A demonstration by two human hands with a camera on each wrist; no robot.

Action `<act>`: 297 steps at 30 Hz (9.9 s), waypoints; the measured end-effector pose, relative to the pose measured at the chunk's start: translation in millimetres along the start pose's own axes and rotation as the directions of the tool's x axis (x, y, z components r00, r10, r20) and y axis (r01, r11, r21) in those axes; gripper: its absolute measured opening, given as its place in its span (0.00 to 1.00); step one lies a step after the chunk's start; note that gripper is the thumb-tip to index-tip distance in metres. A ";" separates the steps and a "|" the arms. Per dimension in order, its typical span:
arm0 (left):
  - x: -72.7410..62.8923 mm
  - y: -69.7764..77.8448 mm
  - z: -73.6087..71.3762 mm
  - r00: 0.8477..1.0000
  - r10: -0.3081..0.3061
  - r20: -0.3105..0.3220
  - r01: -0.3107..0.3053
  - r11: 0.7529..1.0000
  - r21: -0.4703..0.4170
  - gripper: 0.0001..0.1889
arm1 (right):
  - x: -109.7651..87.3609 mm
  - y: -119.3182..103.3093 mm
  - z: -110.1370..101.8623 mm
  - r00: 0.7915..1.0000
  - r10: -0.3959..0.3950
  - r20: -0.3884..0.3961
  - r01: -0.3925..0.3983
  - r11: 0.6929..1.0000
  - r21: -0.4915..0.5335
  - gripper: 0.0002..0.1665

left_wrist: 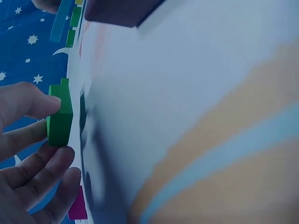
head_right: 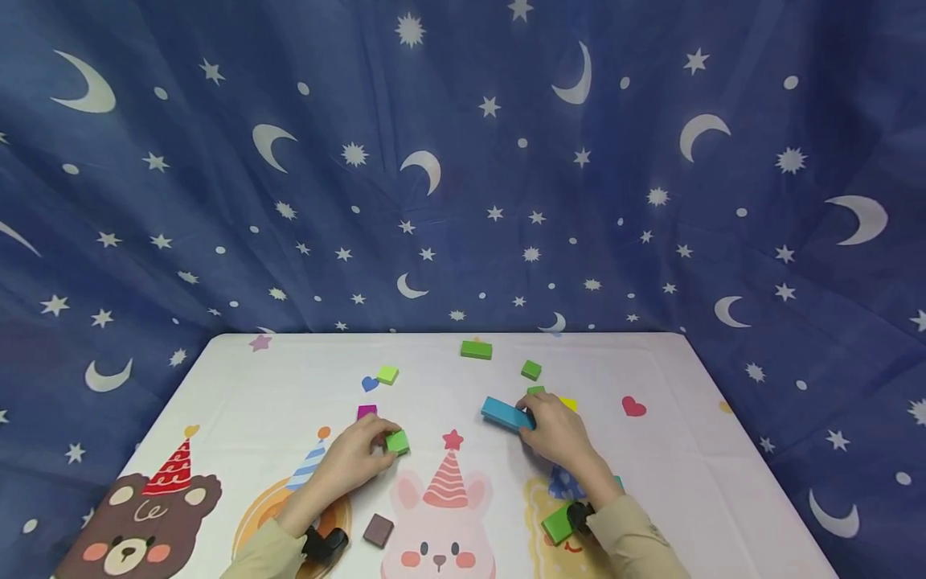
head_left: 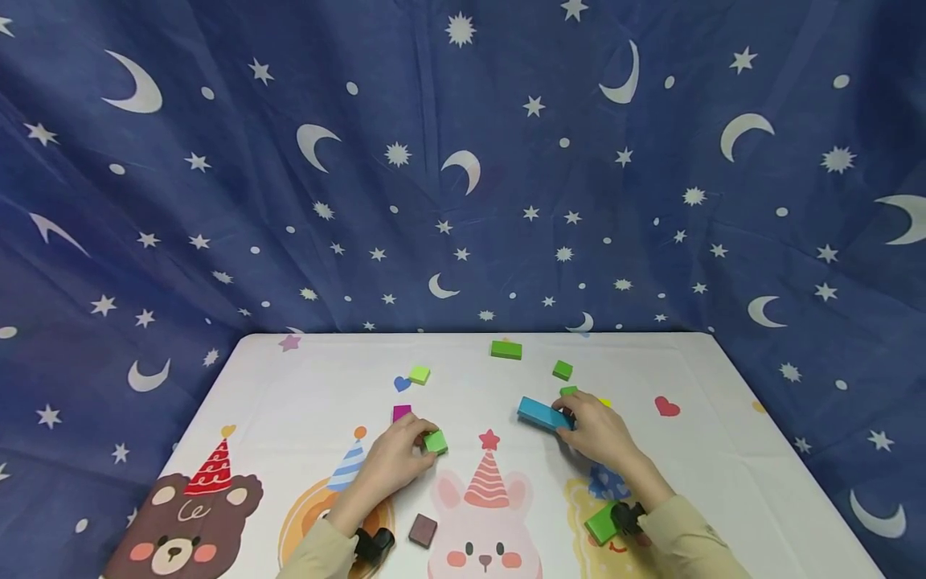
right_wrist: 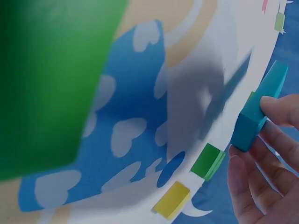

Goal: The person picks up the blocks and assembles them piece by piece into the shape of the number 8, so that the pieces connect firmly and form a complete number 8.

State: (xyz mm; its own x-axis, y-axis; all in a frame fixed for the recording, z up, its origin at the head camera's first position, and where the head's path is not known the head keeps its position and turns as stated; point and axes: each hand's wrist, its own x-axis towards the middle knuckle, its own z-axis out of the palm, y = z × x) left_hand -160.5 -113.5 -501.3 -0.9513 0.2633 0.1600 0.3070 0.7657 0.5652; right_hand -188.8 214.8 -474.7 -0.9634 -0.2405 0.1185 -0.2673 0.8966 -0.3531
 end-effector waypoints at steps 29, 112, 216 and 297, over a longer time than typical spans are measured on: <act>34.4 10.1 12.2 0.983 0.153 0.101 -0.152 0.988 -0.023 0.15 | 18.7 -28.8 14.4 0.997 -0.076 0.005 0.076 0.997 -0.026 0.19; 51.5 0.2 28.3 0.968 0.180 0.175 -0.126 0.951 -0.284 0.12 | 31.1 -35.0 29.4 0.995 -0.062 0.075 0.060 0.998 0.033 0.21; 49.8 -4.9 25.5 0.970 0.138 0.199 -0.060 0.933 -0.354 0.14 | 6.2 79.7 0.4 0.950 0.308 0.042 -0.310 0.926 0.214 0.22; 51.4 -7.2 28.6 0.972 0.113 0.208 -0.026 0.925 -0.379 0.14 | -1.4 -2.7 7.5 0.999 0.013 -0.034 0.001 0.920 0.392 0.17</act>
State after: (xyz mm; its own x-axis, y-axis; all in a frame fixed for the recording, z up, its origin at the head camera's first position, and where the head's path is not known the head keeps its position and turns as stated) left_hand -210.8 -88.7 -520.3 -0.8842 0.4643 0.0511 0.2991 0.4787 0.8255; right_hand -187.0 209.9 -480.8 -0.9655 -0.2157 0.1458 -0.2557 0.6791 -0.6881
